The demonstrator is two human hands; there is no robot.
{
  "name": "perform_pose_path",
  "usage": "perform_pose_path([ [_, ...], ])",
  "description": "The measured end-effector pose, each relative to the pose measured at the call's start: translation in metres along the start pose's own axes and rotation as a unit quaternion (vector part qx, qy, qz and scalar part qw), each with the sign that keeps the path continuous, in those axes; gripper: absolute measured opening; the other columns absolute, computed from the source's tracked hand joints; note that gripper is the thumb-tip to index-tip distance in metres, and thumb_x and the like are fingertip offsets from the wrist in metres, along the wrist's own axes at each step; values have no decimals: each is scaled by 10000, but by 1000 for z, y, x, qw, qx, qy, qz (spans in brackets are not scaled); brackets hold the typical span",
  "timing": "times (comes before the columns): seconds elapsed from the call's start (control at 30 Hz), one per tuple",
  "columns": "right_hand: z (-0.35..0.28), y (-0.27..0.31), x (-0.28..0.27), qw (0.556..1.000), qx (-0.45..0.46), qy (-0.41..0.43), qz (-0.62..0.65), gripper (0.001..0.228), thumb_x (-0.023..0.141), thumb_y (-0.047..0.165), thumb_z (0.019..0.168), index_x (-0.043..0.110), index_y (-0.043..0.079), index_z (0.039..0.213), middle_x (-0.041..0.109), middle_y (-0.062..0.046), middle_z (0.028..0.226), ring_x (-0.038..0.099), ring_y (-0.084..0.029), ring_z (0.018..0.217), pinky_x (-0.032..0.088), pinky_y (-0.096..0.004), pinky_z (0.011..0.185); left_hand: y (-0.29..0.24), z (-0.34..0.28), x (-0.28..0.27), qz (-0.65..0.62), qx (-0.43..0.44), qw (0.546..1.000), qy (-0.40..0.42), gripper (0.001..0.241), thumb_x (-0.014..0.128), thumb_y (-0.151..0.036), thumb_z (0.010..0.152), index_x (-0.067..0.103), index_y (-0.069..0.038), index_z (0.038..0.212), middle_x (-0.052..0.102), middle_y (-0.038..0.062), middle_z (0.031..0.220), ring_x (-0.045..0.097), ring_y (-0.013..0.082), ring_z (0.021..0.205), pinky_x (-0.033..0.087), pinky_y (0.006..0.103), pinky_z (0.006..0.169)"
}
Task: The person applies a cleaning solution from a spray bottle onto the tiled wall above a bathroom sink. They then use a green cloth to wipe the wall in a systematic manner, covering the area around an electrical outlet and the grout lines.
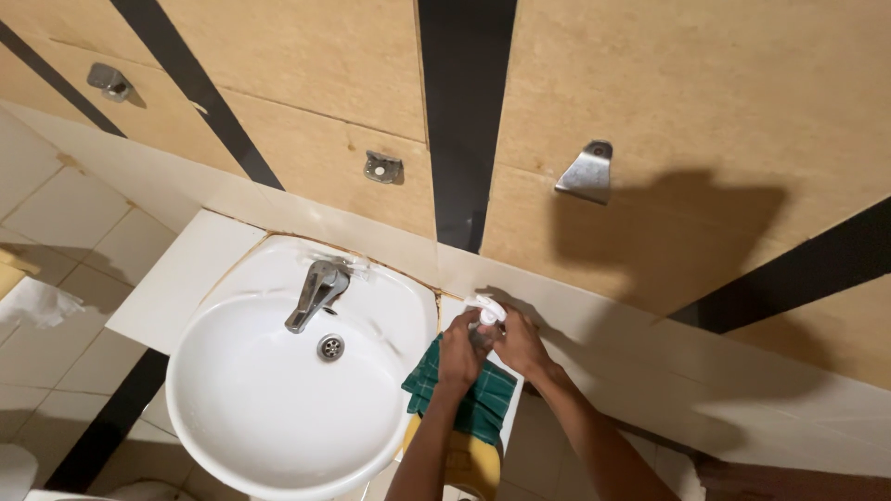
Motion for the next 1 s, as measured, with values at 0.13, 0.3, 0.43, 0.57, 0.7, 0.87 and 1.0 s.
perform_pose_path([
  [0.13,0,1,-2,1000,25,18,-5,367,701,151,923,642,78,1278,747,-209,1056,734,-346,983,557,-438,854,-1,-1,4,18,-29,999,9,536,817,-52,730,660,-47,1242,692,211,1219,668,409,1122,547,462,930],
  [0.3,1,4,-5,999,33,20,2,489,690,88,857,594,105,1336,727,-188,1110,711,-338,1050,545,-442,865,-9,-2,1,32,3,999,-16,532,841,-74,724,654,-30,1220,684,215,1208,656,421,1109,540,468,920],
  [0.43,-3,12,-8,994,88,32,-56,379,727,176,926,649,92,1287,730,-197,1130,695,-359,1081,537,-456,890,-4,-3,4,29,-17,999,-22,528,821,-71,754,650,-35,1252,686,210,1223,668,410,1115,551,449,937],
  [0.57,-6,16,-8,995,77,39,-42,518,695,92,876,589,159,1378,733,-192,1118,704,-346,1067,546,-447,885,-4,-8,5,19,-13,999,-26,543,815,-47,745,637,-30,1258,679,210,1226,672,402,1111,551,449,932],
  [0.7,1,6,-5,998,42,32,-22,468,722,112,890,599,139,1341,727,-187,1118,702,-356,1039,538,-464,852,-5,-5,6,7,-14,999,-33,541,801,-19,742,645,-32,1260,679,208,1242,673,401,1116,555,445,937],
  [0.87,2,17,-11,997,49,53,-24,452,719,115,871,624,135,1312,735,-188,1069,716,-351,994,548,-455,837,-14,-6,4,25,-52,998,-31,593,812,-21,712,648,-48,1281,671,210,1261,670,400,1120,556,446,932],
  [1.0,6,0,-7,997,37,59,-40,362,709,101,877,670,99,1237,749,-198,1034,722,-358,978,546,-455,842,-5,-9,12,7,-34,997,-75,627,829,-39,710,626,-45,1303,674,215,1265,669,398,1136,560,442,938],
])
Point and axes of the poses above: each hand's wrist, its own z-axis towards the middle knuckle, its own x-axis out of the palm, y = z × x, the point moved 5 cm from there along z, towards the middle knuckle
